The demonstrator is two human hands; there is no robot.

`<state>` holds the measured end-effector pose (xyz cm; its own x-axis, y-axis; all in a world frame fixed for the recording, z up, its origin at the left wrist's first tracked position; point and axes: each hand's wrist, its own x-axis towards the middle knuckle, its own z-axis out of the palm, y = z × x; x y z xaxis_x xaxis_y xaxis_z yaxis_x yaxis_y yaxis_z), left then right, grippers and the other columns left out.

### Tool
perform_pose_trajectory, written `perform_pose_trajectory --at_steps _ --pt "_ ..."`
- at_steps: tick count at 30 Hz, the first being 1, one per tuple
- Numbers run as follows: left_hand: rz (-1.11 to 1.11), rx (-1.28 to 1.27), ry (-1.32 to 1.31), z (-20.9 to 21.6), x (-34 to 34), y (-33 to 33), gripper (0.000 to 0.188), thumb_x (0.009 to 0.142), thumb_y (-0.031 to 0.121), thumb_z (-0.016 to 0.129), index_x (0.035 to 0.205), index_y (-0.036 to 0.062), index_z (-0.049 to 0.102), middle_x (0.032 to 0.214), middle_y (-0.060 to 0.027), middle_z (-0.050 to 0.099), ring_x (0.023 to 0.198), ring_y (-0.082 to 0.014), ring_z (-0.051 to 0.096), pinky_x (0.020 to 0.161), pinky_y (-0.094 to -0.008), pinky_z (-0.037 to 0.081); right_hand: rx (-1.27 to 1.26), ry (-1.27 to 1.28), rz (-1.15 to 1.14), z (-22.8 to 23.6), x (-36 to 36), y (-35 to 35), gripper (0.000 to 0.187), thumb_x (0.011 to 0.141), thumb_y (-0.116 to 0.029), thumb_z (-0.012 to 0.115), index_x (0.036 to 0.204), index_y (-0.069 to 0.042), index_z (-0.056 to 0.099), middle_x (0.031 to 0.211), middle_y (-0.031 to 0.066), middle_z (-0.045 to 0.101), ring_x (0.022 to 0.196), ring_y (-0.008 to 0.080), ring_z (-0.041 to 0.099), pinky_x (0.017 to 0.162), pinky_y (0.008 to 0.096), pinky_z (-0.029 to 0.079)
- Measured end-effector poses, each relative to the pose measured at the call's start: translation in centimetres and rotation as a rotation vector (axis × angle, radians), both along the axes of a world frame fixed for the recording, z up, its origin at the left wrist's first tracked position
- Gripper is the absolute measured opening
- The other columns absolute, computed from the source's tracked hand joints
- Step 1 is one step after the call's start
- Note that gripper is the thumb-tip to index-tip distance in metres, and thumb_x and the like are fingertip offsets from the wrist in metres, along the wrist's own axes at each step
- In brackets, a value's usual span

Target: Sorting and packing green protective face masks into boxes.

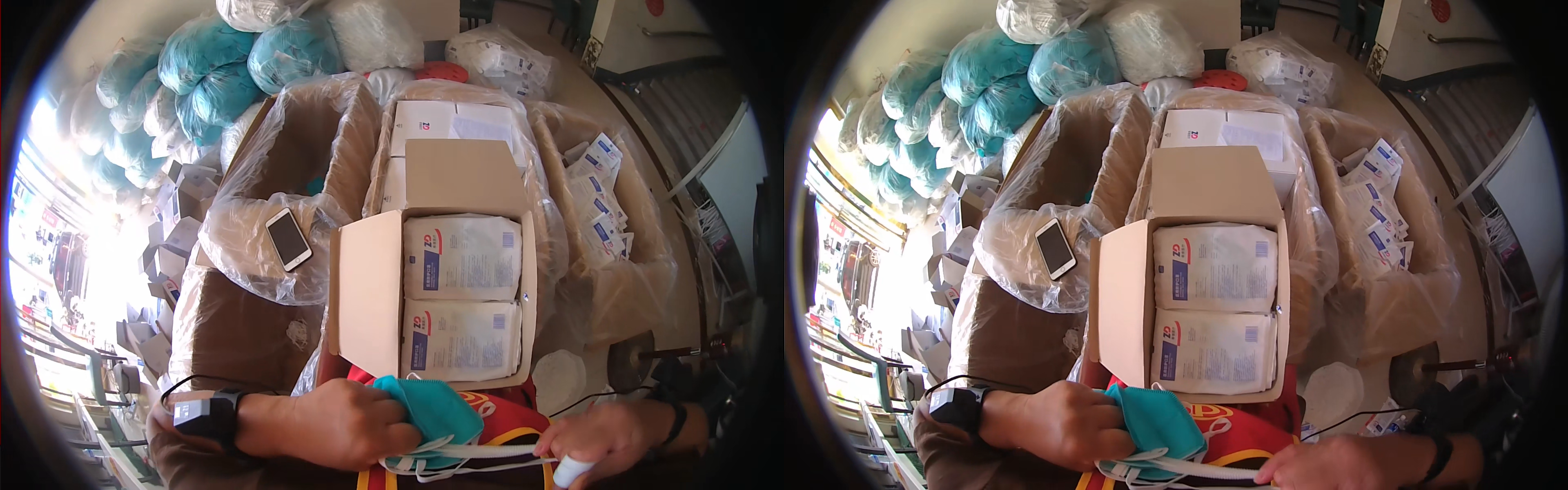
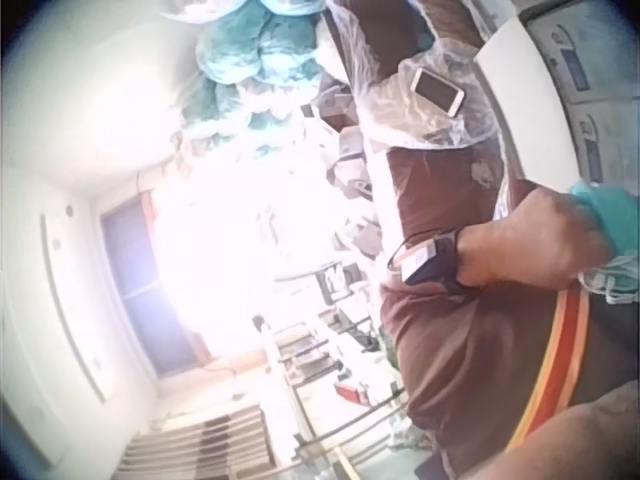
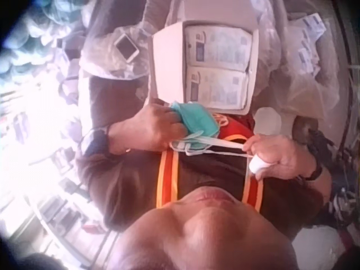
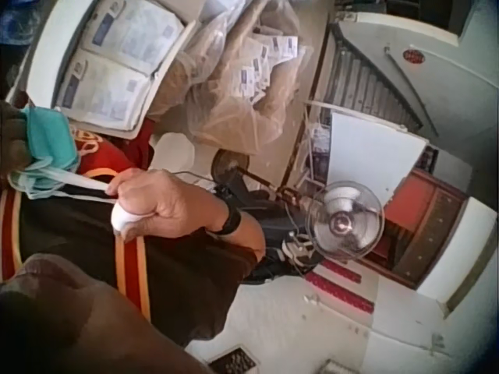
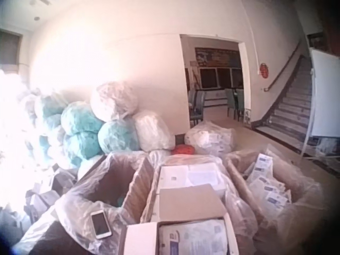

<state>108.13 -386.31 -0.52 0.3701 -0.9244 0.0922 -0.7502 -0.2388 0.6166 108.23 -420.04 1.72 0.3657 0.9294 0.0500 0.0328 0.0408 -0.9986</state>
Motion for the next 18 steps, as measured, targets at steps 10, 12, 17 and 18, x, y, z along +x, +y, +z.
perform_pose_trajectory --at_steps 10,12,17,18 --pt "0.635 0.068 -0.041 -4.1 5.9 -1.3 0.035 0.071 0.017 0.075 0.093 0.0045 0.051 0.088 -0.0148 0.058 0.087 -0.0374 0.06 0.071 -0.0452 0.049 -0.033 0.109 -0.425 -4.8 4.2 2.7 0.019 0.093 -0.015 0.062 0.096 0.002 0.069 0.117 0.0087 0.056 0.103 0.0142 0.059 0.088 0.024 0.044" --pt "0.678 0.05 -0.197 -4.2 6.2 -1.6 0.039 0.067 0.011 0.075 0.094 0.0047 0.048 0.088 -0.0132 0.057 0.088 -0.0364 0.059 0.07 -0.0452 0.049 -0.176 0.066 -0.39 -6.6 4.6 2.6 0.02 0.094 -0.016 0.061 0.098 0.001 0.07 0.114 0.0059 0.055 0.102 0.012 0.056 0.088 0.0229 0.043" --pt "0.722 0.019 -0.414 -4.4 6.6 -2.4 0.042 0.061 0.004 0.073 0.093 0.0049 0.047 0.089 -0.0124 0.054 0.088 -0.0349 0.057 0.072 -0.0439 0.048 -0.026 0.227 -0.708 -9.6 4.0 4.2 0.025 0.097 -0.02 0.058 0.113 -0.002 0.063 0.113 0.0035 0.057 0.096 0.0086 0.057 0.083 0.0231 0.047" --pt "0.733 0.009 -0.472 -4.3 6.6 -2.4 0.042 0.06 0.002 0.073 0.093 0.005 0.047 0.089 -0.0127 0.054 0.087 -0.0344 0.056 0.073 -0.0434 0.047 -0.024 0.225 -0.709 -9.8 4.1 3.7 0.025 0.097 -0.02 0.058 0.113 -0.002 0.063 0.113 0.0035 0.057 0.096 0.0086 0.057 0.083 0.0231 0.047"
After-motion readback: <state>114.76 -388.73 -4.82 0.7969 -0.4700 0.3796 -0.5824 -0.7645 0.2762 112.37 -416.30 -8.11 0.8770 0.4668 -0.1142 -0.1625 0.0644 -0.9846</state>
